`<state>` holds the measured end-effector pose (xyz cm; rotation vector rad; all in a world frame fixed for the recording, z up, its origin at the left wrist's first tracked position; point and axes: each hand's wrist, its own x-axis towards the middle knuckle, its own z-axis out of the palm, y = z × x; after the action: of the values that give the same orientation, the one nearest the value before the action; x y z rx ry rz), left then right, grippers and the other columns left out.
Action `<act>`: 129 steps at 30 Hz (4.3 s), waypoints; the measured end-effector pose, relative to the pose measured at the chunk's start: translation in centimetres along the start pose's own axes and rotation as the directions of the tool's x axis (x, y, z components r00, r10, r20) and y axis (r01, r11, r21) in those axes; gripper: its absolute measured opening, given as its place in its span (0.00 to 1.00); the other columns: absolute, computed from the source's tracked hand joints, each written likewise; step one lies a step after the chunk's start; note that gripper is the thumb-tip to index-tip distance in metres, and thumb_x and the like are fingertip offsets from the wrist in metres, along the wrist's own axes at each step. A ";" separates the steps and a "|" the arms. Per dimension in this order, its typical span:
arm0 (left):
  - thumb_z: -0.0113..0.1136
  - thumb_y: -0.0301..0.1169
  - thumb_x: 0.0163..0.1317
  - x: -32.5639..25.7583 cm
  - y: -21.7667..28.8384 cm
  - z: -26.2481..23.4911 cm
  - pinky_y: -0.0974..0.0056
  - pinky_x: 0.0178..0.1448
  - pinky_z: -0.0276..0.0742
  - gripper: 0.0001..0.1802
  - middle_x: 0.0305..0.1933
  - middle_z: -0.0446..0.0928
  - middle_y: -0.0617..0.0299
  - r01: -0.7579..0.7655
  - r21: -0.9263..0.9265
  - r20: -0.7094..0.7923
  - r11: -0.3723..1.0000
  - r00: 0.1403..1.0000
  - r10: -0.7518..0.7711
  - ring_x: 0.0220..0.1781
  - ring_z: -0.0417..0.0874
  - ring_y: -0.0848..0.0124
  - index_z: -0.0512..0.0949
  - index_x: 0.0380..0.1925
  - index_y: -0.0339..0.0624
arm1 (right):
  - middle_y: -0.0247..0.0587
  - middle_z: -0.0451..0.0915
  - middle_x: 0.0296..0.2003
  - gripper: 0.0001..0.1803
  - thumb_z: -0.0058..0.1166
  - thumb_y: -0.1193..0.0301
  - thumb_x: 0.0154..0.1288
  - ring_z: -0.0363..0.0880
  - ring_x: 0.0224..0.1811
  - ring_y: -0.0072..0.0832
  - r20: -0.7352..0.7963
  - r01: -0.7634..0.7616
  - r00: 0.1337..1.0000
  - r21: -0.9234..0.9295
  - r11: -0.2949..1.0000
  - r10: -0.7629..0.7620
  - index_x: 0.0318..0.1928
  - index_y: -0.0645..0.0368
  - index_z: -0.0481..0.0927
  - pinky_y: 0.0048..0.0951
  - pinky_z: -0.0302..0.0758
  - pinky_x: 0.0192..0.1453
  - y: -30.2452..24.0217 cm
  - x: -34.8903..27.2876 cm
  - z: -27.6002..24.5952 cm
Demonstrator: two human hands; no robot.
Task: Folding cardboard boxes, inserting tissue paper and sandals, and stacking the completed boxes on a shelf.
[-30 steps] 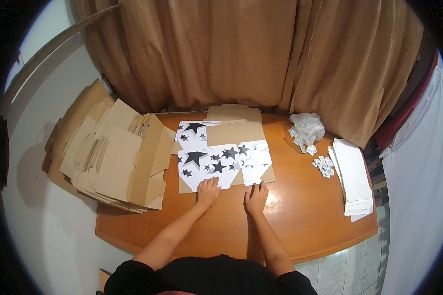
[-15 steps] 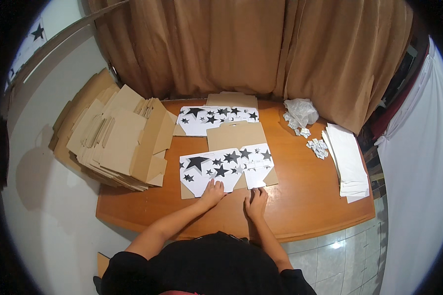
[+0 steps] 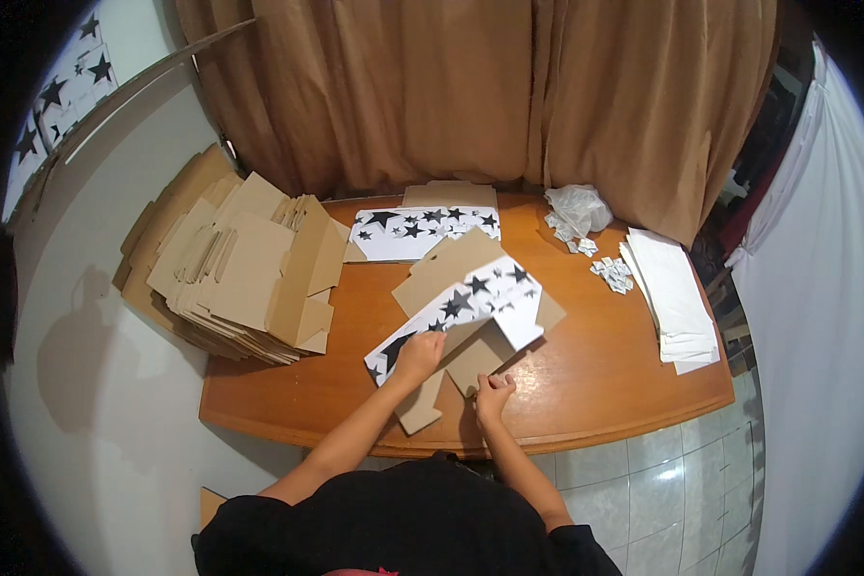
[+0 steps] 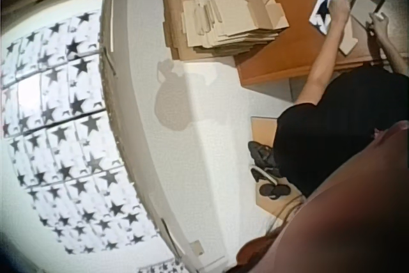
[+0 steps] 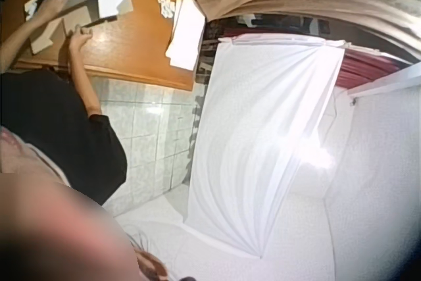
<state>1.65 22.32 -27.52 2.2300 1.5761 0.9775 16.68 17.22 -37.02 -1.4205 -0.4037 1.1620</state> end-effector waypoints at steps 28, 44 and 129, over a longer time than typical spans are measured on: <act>0.60 0.29 0.55 -11.3 -1.4 -6.2 0.57 0.63 0.57 0.36 0.57 0.60 0.41 0.478 -0.442 -0.392 0.759 0.658 -0.643 0.59 0.64 0.54 0.50 0.57 0.30 | 0.33 0.77 0.28 0.17 0.50 0.80 0.50 0.70 0.37 0.32 0.555 0.821 0.231 -0.552 -0.146 -0.799 0.41 0.50 0.81 0.41 0.55 0.60 -17.8 -8.0 2.9; 0.50 0.29 0.62 -12.8 -1.6 -7.7 0.61 0.43 0.69 0.09 0.32 0.73 0.54 0.276 -0.681 -0.438 0.678 0.589 -0.679 0.36 0.75 0.64 0.66 0.37 0.34 | 0.43 0.75 0.38 0.11 0.56 0.73 0.52 0.69 0.45 0.39 0.602 0.922 0.334 -0.368 0.119 -0.726 0.39 0.57 0.78 0.36 0.65 0.50 -17.8 -12.6 0.8; 0.61 0.67 0.34 -12.1 -0.9 -6.7 0.31 0.63 0.22 0.52 0.71 0.29 0.41 0.159 0.245 0.344 0.956 0.908 -0.239 0.71 0.25 0.44 0.68 0.57 0.46 | 0.59 0.55 0.58 0.44 0.67 0.72 0.40 0.67 0.53 0.56 0.365 0.514 0.814 -0.815 0.267 -0.453 0.59 0.57 0.59 0.43 0.70 0.53 -8.0 -5.4 -2.8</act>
<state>-5.70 10.53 -27.60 2.1622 1.7461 0.3161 19.56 13.35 -28.27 -1.9336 -1.6008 0.3852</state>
